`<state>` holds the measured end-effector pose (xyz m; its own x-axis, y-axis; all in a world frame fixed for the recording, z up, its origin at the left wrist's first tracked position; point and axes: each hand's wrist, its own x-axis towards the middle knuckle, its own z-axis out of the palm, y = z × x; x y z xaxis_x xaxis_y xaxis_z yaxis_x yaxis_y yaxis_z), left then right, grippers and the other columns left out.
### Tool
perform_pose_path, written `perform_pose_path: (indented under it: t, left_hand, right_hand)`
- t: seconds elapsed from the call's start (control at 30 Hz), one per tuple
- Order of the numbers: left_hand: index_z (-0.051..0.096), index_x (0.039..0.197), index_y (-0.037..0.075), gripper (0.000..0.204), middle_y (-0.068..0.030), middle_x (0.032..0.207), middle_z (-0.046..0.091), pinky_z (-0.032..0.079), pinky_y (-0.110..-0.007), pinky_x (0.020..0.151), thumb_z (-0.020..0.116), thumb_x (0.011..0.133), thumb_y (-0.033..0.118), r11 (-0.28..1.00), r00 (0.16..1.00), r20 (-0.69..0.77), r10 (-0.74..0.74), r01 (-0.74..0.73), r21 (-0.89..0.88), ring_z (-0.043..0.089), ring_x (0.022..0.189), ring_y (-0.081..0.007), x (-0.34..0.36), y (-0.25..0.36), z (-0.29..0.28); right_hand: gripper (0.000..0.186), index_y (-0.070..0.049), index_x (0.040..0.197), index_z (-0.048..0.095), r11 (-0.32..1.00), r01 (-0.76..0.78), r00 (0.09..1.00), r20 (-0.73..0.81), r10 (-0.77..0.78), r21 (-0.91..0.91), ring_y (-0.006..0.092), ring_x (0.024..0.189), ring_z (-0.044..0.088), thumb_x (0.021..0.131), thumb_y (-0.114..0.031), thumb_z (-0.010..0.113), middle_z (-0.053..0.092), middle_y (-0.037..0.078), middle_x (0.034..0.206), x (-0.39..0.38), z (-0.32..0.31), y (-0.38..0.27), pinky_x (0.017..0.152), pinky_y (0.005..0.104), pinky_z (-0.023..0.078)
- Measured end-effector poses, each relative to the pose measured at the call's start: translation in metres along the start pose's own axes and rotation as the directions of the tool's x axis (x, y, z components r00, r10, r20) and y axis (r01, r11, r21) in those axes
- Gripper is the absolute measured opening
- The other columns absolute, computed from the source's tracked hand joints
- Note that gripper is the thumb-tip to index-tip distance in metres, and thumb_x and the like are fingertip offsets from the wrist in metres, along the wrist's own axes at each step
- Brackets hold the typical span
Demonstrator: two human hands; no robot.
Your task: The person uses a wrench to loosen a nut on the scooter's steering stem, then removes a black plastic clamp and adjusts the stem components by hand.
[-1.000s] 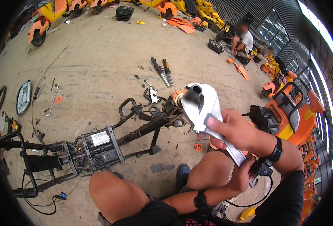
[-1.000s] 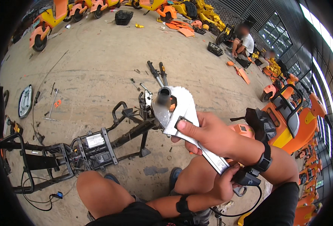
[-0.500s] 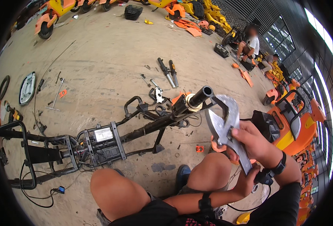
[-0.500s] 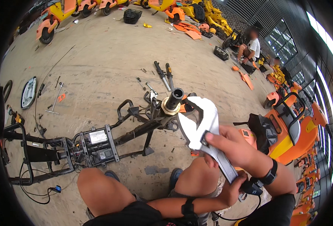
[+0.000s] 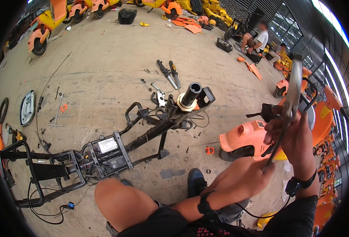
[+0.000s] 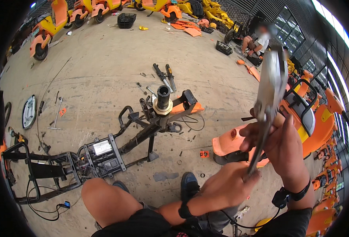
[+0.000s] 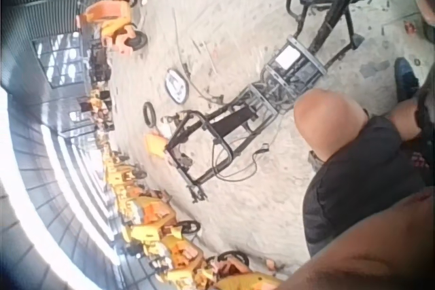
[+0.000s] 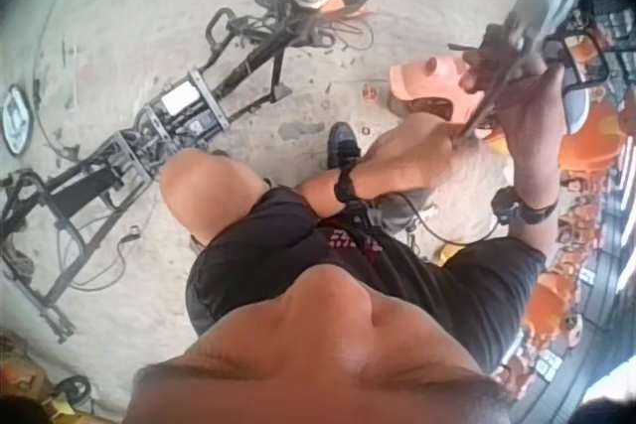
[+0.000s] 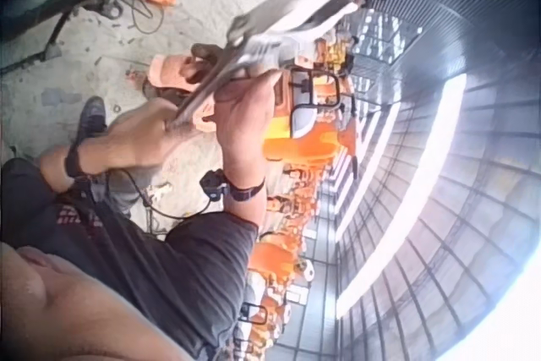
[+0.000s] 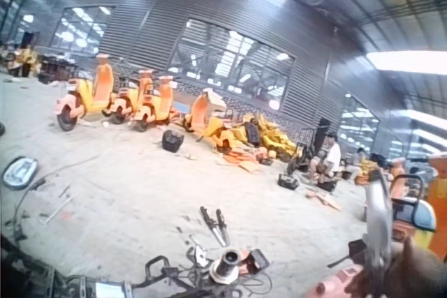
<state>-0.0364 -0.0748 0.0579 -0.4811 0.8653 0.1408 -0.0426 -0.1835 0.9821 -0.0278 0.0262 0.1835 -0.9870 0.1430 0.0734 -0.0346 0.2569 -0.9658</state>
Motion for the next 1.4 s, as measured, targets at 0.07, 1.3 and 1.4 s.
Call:
perform_pose_path:
  t: [0.07,1.3,1.4]
  left_hand:
    - [0.061,0.098,-0.005,0.041,-0.0281,0.084,0.065,0.049,-0.047,0.076,0.046,0.103,0.033,0.977,0.991,-0.116,0.071,-0.093,-0.194,0.065,0.083,-0.0434,0.018,-0.030,-0.005]
    - [0.071,0.110,-0.004,0.045,-0.0300,0.114,0.067,0.049,-0.051,0.097,0.052,0.086,0.029,0.440,0.382,-0.591,-0.711,0.897,0.050,0.063,0.111,-0.0461,-0.005,-0.422,-0.100]
    - [0.071,0.109,-0.005,0.045,-0.0310,0.111,0.067,0.050,-0.049,0.096,0.051,0.086,0.029,0.448,0.387,-0.620,-0.683,0.892,0.064,0.063,0.109,-0.0473,-0.004,-0.425,-0.097]
  right_hand:
    - [0.068,0.006,0.132,0.050,0.985,-0.033,0.998,-0.059,0.023,-0.168,0.0242,0.085,0.069,0.107,-0.053,0.028,0.070,0.018,0.106,-0.002,0.002,-0.001,0.076,0.0371,0.056]
    - [0.086,-0.007,0.148,0.037,0.648,0.635,0.753,0.149,-0.641,-0.421,0.0234,0.115,0.059,0.076,-0.010,0.084,0.066,0.009,0.123,0.126,0.077,0.117,0.102,0.0398,0.043]
    - [0.078,-0.005,0.146,0.038,0.591,0.615,0.719,0.063,-0.692,-0.522,0.0198,0.111,0.061,0.082,-0.018,0.081,0.067,0.008,0.120,0.125,0.061,0.124,0.096,0.0347,0.043]
